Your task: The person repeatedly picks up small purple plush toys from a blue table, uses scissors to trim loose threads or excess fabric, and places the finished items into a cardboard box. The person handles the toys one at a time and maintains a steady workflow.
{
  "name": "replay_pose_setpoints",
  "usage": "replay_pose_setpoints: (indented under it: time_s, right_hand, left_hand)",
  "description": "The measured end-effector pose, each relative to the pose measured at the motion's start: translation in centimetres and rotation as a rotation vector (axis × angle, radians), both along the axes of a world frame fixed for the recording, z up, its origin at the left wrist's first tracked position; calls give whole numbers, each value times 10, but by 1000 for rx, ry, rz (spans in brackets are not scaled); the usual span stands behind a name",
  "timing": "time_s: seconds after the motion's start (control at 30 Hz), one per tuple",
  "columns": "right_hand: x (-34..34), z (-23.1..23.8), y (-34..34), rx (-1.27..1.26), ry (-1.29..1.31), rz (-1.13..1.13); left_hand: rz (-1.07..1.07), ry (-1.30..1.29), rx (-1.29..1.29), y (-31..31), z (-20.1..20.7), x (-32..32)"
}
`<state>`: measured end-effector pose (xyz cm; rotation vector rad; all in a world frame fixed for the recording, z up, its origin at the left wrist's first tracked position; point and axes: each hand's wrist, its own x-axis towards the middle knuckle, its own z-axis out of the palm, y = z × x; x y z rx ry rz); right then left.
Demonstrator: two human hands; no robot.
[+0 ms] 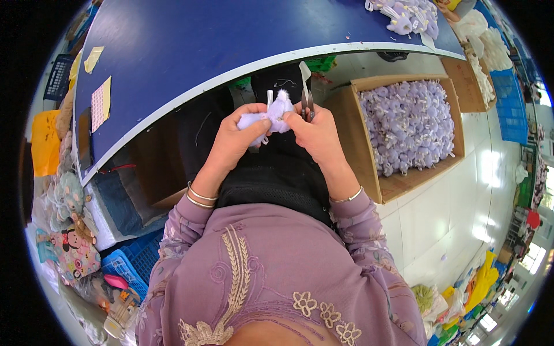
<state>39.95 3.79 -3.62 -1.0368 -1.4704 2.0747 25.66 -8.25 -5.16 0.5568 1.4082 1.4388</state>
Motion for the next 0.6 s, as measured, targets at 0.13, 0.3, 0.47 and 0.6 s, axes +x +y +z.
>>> replay_pose_setpoints:
  time_s: [0.13,0.3,0.47,0.6]
  right_hand:
    - [-2,3,-1,58,-20,25]
    - [-2,10,1,-36,-7,49]
    - [1,9,6,35,-40,121]
    - [4,19,9,235,-114,254]
  left_hand:
    - [-25,8,20,-1,0,0]
    - [-109,-9,114,-1,13,3]
    - [-172,25,160,1,8,4]
    - [-206,48,168,1,10,4]
